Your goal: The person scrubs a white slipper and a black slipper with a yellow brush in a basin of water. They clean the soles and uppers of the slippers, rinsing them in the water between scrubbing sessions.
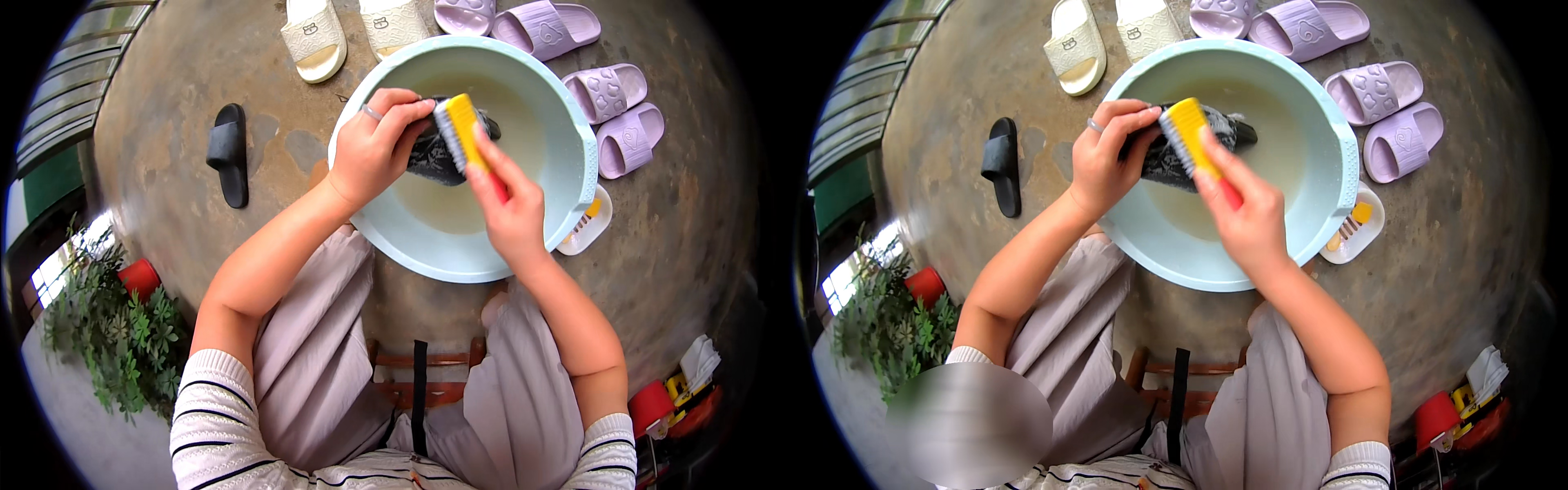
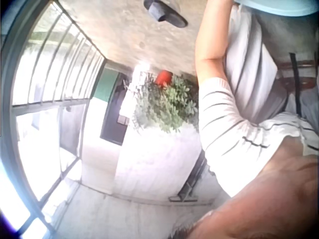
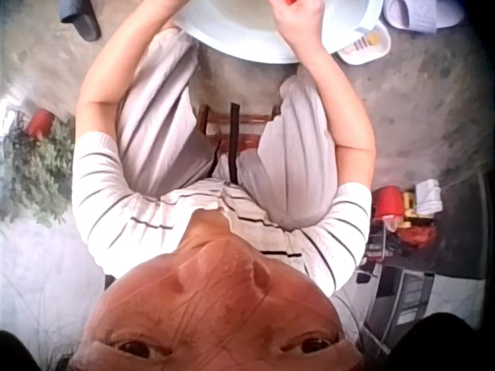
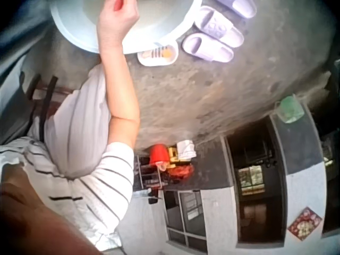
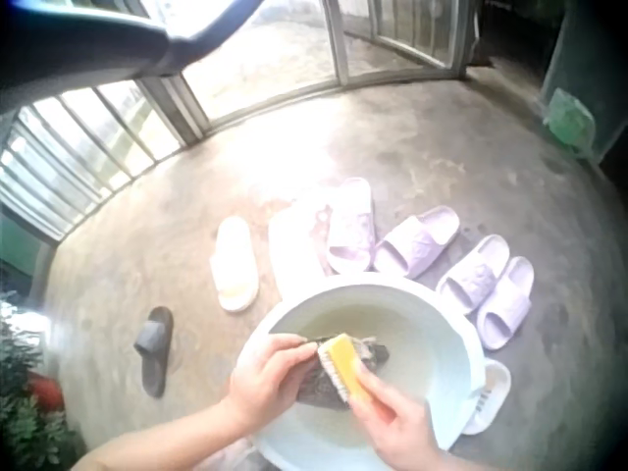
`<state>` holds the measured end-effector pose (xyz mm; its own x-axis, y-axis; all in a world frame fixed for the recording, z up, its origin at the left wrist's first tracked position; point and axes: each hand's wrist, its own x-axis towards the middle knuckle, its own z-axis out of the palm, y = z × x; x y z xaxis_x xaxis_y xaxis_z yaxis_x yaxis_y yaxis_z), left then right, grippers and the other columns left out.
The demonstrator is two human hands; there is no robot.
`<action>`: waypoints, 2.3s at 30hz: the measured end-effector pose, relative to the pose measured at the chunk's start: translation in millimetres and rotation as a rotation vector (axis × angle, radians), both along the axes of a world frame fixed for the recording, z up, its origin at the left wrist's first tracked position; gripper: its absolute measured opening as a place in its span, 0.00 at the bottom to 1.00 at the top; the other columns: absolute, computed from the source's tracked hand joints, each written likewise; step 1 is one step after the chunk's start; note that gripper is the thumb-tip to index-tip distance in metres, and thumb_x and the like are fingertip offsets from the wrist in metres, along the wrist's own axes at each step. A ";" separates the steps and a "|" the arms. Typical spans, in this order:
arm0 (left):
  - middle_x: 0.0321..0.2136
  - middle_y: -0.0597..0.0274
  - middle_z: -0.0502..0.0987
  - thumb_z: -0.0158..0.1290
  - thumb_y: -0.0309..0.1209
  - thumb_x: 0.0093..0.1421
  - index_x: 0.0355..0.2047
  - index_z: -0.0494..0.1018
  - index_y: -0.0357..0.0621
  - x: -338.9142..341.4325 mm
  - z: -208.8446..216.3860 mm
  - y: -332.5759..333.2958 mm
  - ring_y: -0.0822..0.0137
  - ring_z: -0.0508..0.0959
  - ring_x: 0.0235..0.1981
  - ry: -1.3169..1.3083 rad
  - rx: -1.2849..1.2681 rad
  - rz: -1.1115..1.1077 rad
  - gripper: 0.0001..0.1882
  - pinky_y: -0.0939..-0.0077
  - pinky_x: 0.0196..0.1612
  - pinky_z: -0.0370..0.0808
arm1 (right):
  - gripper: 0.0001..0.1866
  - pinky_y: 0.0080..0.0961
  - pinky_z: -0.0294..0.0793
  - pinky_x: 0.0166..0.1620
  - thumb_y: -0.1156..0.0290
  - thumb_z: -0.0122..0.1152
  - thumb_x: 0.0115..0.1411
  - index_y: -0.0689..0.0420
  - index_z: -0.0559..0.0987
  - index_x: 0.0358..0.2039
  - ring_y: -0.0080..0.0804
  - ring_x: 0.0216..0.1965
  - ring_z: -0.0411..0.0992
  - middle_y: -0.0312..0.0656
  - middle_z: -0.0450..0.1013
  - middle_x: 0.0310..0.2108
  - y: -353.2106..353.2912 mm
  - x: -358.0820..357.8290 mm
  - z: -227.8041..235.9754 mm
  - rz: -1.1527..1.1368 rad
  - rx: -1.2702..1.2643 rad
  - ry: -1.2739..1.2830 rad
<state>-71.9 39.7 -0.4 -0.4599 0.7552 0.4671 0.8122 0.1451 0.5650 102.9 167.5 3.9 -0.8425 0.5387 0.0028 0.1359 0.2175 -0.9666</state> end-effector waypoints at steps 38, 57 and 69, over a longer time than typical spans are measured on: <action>0.39 0.63 0.78 0.56 0.15 0.42 0.43 0.83 0.55 24.2 8.4 -23.7 0.62 0.81 0.37 0.223 -0.428 -0.049 0.28 0.71 0.35 0.80 | 0.23 0.31 0.78 0.45 0.63 0.62 0.67 0.51 0.76 0.62 0.39 0.39 0.83 0.56 0.80 0.45 -1.8 26.0 -73.3 -0.164 -0.102 -0.242; 0.46 0.60 0.82 0.48 0.14 0.62 0.54 0.77 0.36 -13.3 13.9 -49.6 0.71 0.79 0.49 -1.000 -0.267 0.221 0.20 0.77 0.55 0.73 | 0.17 0.37 0.78 0.43 0.75 0.62 0.63 0.58 0.77 0.53 0.43 0.38 0.81 0.48 0.81 0.34 102.3 26.9 -5.8 0.081 0.060 -0.386; 0.51 0.59 0.80 0.48 0.16 0.64 0.57 0.74 0.34 10.1 -0.9 -54.3 0.70 0.77 0.53 -1.160 -0.073 0.256 0.21 0.76 0.59 0.71 | 0.19 0.36 0.74 0.32 0.73 0.67 0.59 0.45 0.84 0.52 0.41 0.28 0.76 0.43 0.76 0.28 80.9 15.9 -0.9 -0.084 0.386 -0.251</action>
<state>-61.9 -14.6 -1.3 -0.7207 0.5876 -0.3678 -0.2357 0.2913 0.9272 118.8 248.4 3.0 -0.7961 0.6049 0.0181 0.3878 0.5329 -0.7520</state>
